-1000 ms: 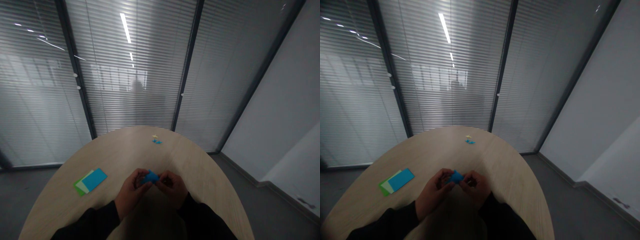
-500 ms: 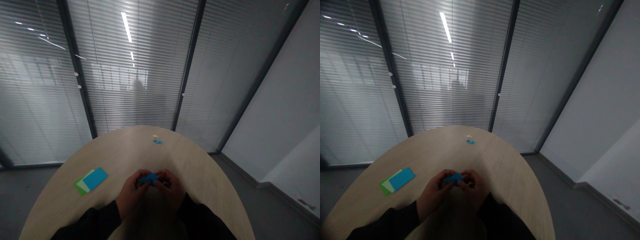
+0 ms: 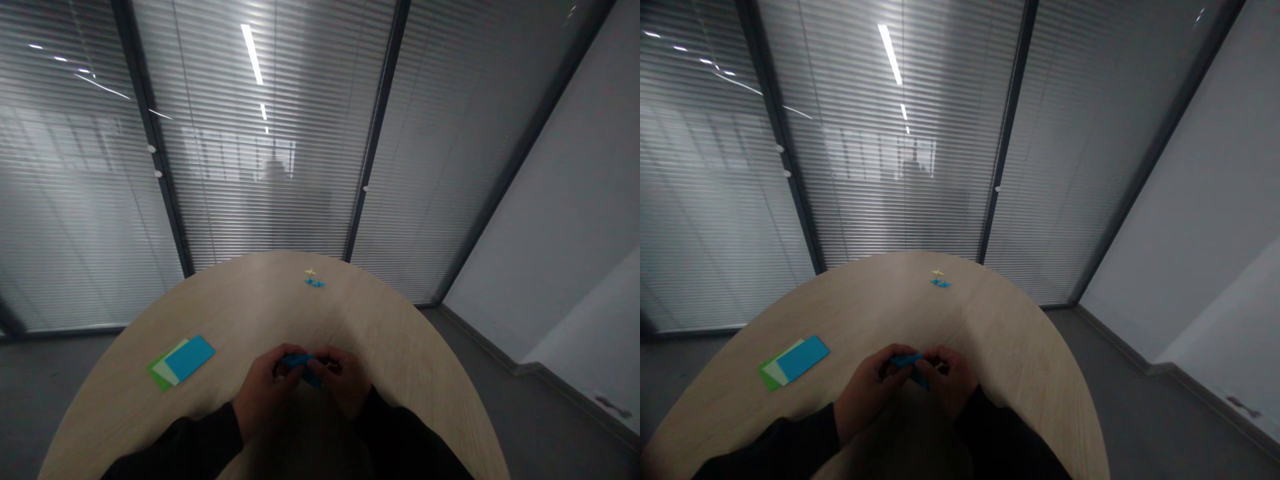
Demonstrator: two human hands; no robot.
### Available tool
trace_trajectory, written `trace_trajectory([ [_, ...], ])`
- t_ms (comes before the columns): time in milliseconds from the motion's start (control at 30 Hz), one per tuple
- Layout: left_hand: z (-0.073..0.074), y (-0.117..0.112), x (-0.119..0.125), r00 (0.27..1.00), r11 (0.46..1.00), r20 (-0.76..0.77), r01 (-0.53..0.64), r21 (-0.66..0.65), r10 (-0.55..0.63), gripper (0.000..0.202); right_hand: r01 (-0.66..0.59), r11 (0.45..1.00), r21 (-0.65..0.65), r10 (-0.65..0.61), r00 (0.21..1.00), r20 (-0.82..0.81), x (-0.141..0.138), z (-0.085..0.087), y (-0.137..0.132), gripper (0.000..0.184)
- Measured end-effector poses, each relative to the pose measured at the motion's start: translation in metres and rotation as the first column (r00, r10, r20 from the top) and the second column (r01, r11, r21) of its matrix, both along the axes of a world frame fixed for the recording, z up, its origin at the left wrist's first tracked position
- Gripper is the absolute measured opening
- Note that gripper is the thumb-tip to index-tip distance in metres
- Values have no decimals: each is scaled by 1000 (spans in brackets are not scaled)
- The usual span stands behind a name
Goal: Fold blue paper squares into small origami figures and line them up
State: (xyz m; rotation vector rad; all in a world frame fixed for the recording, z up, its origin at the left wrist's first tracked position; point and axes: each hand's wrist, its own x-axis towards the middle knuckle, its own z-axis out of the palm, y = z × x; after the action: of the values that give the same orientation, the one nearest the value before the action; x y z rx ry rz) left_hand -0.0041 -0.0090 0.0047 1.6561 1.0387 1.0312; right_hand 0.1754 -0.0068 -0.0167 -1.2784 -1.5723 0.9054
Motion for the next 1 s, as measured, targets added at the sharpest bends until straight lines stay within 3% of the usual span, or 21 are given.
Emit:
trace_trajectory([
  [267, 5, -1, 1, 1000, 1000, -22, 10, -4, -10, 24, -26, 999, -30, 24, 997, -70, 3, -5, 3, 26],
  [567, 5, -2, -1, 999, 1000, -38, -3, -1, 3, 27, -26, 997, -68, 20, 997, -81, 2, 0, 1, 30],
  [800, 0, 1, -1, 1000, 1000, 19, 19, -17, -19, 27, -26, 995, -101, 13, 991, -130, 3, -3, 2, 32],
  [1000, -2, 6, -3, 994, 992, 3, -112, -55, 112, 28, -29, 993, -111, 5, 978, -209, 5, -8, 7, 33],
])
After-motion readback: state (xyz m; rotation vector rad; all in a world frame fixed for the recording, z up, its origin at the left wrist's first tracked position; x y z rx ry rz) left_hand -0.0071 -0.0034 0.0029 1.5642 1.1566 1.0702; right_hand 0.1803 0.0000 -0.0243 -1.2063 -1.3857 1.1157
